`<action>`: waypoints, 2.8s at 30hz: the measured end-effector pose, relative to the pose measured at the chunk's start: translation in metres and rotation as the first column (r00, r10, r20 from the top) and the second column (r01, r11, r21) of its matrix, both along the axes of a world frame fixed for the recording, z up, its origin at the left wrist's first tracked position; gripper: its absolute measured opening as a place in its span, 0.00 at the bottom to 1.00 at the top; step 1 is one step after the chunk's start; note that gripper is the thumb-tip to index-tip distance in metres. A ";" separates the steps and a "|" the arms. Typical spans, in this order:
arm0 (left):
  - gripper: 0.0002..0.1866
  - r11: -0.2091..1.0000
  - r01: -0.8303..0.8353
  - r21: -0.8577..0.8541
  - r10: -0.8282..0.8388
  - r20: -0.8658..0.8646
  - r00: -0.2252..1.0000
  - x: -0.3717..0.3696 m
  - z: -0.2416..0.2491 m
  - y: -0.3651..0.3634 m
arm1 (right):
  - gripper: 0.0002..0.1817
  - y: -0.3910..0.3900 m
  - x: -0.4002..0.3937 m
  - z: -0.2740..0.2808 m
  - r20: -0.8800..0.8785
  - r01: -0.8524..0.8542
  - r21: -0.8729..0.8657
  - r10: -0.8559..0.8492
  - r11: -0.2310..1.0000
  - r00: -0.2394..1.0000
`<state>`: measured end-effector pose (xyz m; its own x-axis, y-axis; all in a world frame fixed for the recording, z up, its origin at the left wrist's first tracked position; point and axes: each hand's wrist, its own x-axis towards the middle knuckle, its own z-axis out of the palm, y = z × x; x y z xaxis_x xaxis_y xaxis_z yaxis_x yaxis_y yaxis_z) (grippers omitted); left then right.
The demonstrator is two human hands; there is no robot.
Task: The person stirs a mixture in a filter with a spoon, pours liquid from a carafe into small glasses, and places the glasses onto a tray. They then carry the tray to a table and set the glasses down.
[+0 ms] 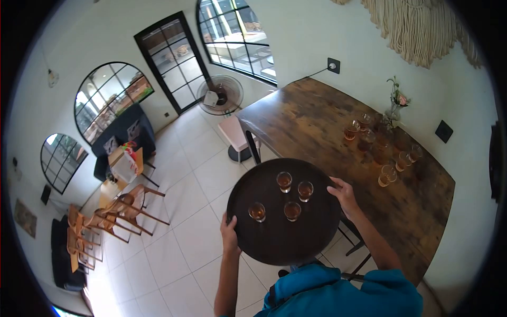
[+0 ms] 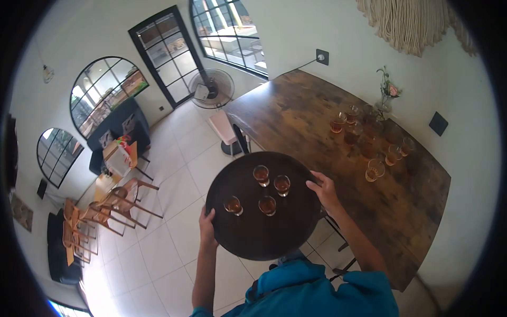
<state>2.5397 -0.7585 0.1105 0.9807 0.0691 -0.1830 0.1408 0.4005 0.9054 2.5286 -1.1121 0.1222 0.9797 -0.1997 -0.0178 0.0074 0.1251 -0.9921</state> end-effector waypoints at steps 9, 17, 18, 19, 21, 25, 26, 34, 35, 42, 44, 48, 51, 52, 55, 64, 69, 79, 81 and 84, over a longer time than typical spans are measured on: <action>0.22 0.945 0.212 0.248 -0.247 0.119 0.962 0.244 0.014 -0.030 | 0.33 -0.020 0.157 -0.044 0.100 0.284 -0.046 -0.279 0.958 0.955; 0.24 0.678 -0.079 0.731 -0.211 0.297 0.931 0.409 -0.007 -0.088 | 0.29 -0.052 0.270 -0.043 0.117 0.442 -0.078 -0.432 0.894 0.894; 0.23 0.712 -0.074 0.698 -0.232 0.334 0.914 0.433 -0.020 -0.105 | 0.29 -0.063 0.280 -0.054 0.115 0.477 -0.155 -0.464 0.865 0.878; 0.21 0.705 -0.056 0.707 -0.263 0.333 0.905 0.447 -0.018 -0.118 | 0.30 -0.071 0.285 -0.063 0.117 0.518 -0.228 -0.505 0.824 0.855; 0.19 0.690 -0.015 0.724 -0.307 0.311 0.899 0.471 -0.016 -0.142 | 0.28 -0.088 0.295 -0.069 0.141 0.597 -0.222 -0.581 0.771 0.802; 0.22 0.552 0.192 0.811 -0.578 0.206 0.790 0.528 -0.045 -0.182 | 0.29 -0.122 0.307 -0.085 0.222 0.676 -0.430 -0.655 0.599 0.722; 0.25 0.572 0.169 0.803 -0.592 0.261 0.762 0.531 -0.048 -0.194 | 0.28 -0.135 0.304 -0.095 0.249 0.682 -0.483 -0.661 0.549 0.708; 0.25 0.546 0.055 0.836 -0.711 0.427 0.559 0.597 -0.067 -0.249 | 0.23 -0.125 0.306 -0.102 0.340 0.756 -0.571 -0.746 0.320 0.573; 0.26 0.493 0.084 0.866 -0.752 0.375 0.542 0.600 -0.052 -0.248 | 0.23 -0.114 0.309 -0.094 0.319 0.761 -0.562 -0.764 0.323 0.561; 0.20 0.459 0.148 0.876 -0.832 0.365 0.417 0.641 -0.062 -0.270 | 0.21 -0.082 0.323 -0.058 0.273 0.865 -0.206 -0.822 0.458 0.500; 0.20 0.456 0.162 0.875 -0.843 0.366 0.393 0.650 -0.063 -0.274 | 0.21 -0.087 0.331 -0.061 0.238 0.867 -0.205 -0.837 0.453 0.494; 0.21 0.363 0.236 0.902 -0.877 0.244 0.414 0.654 -0.039 -0.278 | 0.19 -0.086 0.327 -0.064 0.353 0.852 -0.323 -0.784 0.411 0.511; 0.22 0.287 0.283 0.915 -0.922 0.184 0.342 0.670 -0.041 -0.289 | 0.18 -0.084 0.326 -0.061 0.318 0.811 -0.415 -0.769 0.413 0.555; 0.22 0.296 0.247 0.923 -0.935 0.226 0.275 0.677 -0.047 -0.292 | 0.18 -0.078 0.328 -0.055 0.332 0.816 -0.412 -0.767 0.406 0.549; 0.22 0.301 0.263 0.917 -0.951 0.269 0.150 0.688 -0.043 -0.298 | 0.21 -0.067 0.322 -0.038 0.405 0.773 -0.550 -0.709 0.316 0.578; 0.22 0.301 0.294 0.907 -0.953 0.275 0.128 0.675 -0.042 -0.299 | 0.26 -0.036 0.332 -0.003 0.192 0.437 -0.849 -0.598 0.297 0.778; 0.24 0.539 0.430 0.725 -0.838 0.513 0.186 0.646 -0.010 -0.302 | 0.23 -0.048 0.327 -0.001 0.265 0.630 -0.671 -0.668 0.391 0.696; 0.40 0.074 0.753 0.654 -0.938 0.301 -0.170 0.642 0.006 -0.292 | 0.33 -0.157 0.332 0.004 0.217 0.532 -0.839 -0.827 0.114 0.519; 0.43 -0.010 0.749 0.662 -0.949 0.230 -0.216 0.644 0.007 -0.292 | 0.36 -0.170 0.341 -0.001 0.211 0.518 -0.853 -0.860 0.070 0.464; 0.43 -0.043 0.692 0.721 -0.949 0.188 -0.255 0.638 0.003 -0.292 | 0.35 -0.189 0.352 -0.016 0.240 0.494 -0.869 -0.876 -0.002 0.419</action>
<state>3.1778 -1.0502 0.1138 -0.0782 -0.9906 0.1120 -0.3707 0.1332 0.9191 2.8809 -1.3014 0.1064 0.2984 -0.8660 0.4012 -0.6907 -0.4860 -0.5354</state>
